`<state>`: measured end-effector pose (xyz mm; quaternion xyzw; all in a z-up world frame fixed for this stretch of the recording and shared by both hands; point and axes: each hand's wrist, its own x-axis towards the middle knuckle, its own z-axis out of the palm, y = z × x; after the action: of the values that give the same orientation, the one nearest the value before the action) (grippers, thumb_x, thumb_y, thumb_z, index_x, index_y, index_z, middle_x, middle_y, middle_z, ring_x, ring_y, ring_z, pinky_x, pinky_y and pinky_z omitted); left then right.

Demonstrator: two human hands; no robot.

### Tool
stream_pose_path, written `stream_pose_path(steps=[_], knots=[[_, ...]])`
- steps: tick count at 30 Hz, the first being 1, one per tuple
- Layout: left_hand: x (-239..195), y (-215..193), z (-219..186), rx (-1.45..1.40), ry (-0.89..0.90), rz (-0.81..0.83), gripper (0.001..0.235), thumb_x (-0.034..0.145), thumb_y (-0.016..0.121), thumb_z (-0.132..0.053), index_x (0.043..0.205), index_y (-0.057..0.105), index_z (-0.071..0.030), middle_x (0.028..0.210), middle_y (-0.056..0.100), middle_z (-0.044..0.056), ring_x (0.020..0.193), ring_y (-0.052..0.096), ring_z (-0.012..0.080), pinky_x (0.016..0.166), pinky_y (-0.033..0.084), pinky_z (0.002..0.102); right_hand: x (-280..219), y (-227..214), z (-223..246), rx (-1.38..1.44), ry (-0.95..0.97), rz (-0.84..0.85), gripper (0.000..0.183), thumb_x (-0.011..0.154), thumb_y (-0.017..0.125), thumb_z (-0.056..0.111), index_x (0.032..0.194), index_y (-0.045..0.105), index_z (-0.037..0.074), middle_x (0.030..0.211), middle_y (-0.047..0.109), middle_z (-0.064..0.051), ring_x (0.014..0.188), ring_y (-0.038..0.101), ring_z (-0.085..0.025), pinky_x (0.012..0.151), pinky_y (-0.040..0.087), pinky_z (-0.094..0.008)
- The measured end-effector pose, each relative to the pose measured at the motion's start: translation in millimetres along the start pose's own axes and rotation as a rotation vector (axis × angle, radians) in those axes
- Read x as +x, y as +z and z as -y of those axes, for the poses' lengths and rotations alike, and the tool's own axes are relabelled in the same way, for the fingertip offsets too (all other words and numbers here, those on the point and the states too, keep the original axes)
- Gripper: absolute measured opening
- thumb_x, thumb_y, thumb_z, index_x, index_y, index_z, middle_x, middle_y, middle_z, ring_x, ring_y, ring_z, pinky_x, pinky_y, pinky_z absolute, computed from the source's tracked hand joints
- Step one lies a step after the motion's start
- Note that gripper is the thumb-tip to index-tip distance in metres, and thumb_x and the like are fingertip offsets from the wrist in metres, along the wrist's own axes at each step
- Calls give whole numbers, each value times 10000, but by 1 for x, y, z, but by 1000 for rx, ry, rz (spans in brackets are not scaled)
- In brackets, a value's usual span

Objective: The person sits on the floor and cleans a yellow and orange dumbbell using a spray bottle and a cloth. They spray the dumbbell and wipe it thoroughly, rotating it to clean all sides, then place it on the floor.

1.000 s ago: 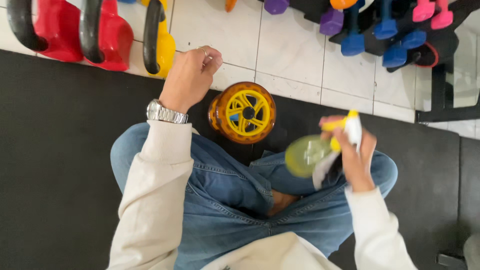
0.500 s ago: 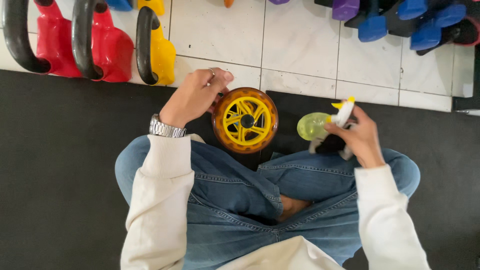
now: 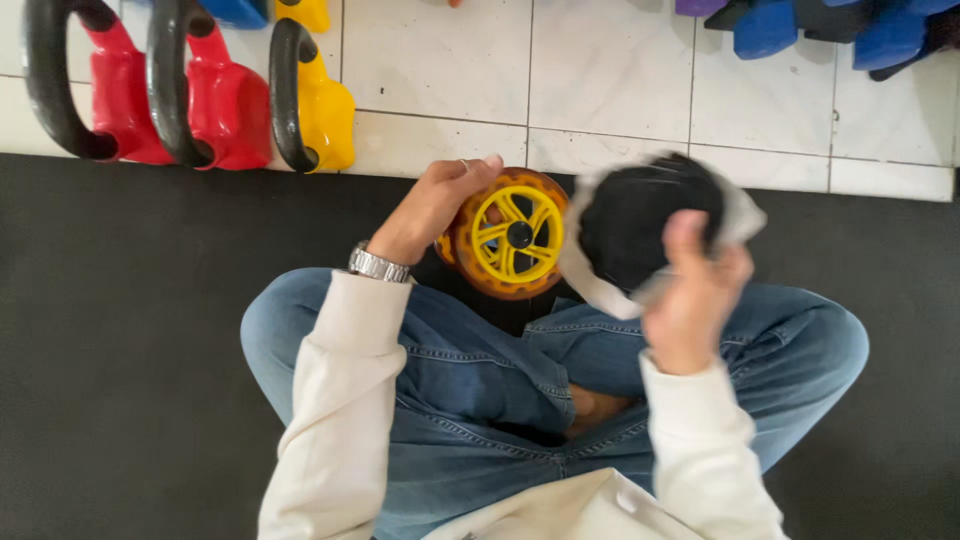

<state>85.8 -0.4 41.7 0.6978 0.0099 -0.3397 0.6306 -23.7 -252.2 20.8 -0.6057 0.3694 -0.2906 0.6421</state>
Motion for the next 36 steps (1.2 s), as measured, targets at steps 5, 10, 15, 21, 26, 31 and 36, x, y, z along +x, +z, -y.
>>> stream_pose_path(steps=[5, 10, 15, 21, 26, 31, 36], knots=[[-11, 3, 22, -694, 143, 211, 602, 1045, 375, -525, 1361, 644, -89, 1310, 679, 177, 1220, 661, 293, 1103, 497, 430, -94, 63, 12, -370, -919, 898, 414, 988, 378, 257, 1195, 668, 46, 1255, 666, -177, 1301, 592, -398, 1169, 354, -596], [-9, -5, 30, -800, 41, 215, 773, 1000, 266, -596, 1468, 566, -58, 1265, 691, 213, 861, 741, 297, 745, 634, 362, -80, 7, -16, -260, -868, 1135, 864, 972, 205, 749, 1115, 746, 91, 1155, 762, -75, 1198, 712, -303, 1133, 446, -551], [-3, 25, 43, -876, 79, -66, 610, 1013, 377, -508, 1395, 643, -115, 982, 710, 214, 956, 738, 343, 773, 653, 451, -18, 14, 21, -337, -680, 451, 217, 1093, 576, 213, 1200, 694, 66, 1128, 727, -127, 1149, 698, -324, 1055, 491, -454], [-28, 59, 54, -1370, 178, -184, 646, 986, 477, -526, 1414, 596, -57, 1370, 630, 225, 1234, 619, 386, 1041, 506, 482, -51, 81, 4, -568, -1228, 904, 458, 909, 517, 33, 1334, 666, 114, 1467, 603, -77, 1493, 398, -335, 1259, 119, -480], [-9, 51, 84, -1390, 31, -402, 719, 863, 657, -611, 1294, 683, -35, 1196, 696, 235, 1022, 681, 385, 902, 557, 457, -78, 49, 15, -304, -961, 1129, 438, 886, 443, 64, 1205, 730, 156, 1280, 707, -18, 1305, 610, -307, 1167, 366, -466], [-22, 68, 65, -1369, 208, -160, 767, 966, 423, -558, 1524, 505, -38, 1472, 549, 269, 1348, 538, 418, 1138, 427, 501, -38, 64, 30, -244, -580, 536, 249, 1071, 527, 143, 1187, 675, -20, 1132, 707, -239, 1202, 633, -445, 1077, 438, -533], [-25, 70, 55, -1467, 84, -230, 657, 950, 538, -600, 1332, 675, -84, 1300, 677, 188, 1173, 651, 377, 1027, 519, 478, -38, 106, 5, -581, -1198, 907, 206, 834, 732, 113, 1034, 730, 61, 1224, 736, -87, 1261, 631, -335, 1128, 382, -503]])
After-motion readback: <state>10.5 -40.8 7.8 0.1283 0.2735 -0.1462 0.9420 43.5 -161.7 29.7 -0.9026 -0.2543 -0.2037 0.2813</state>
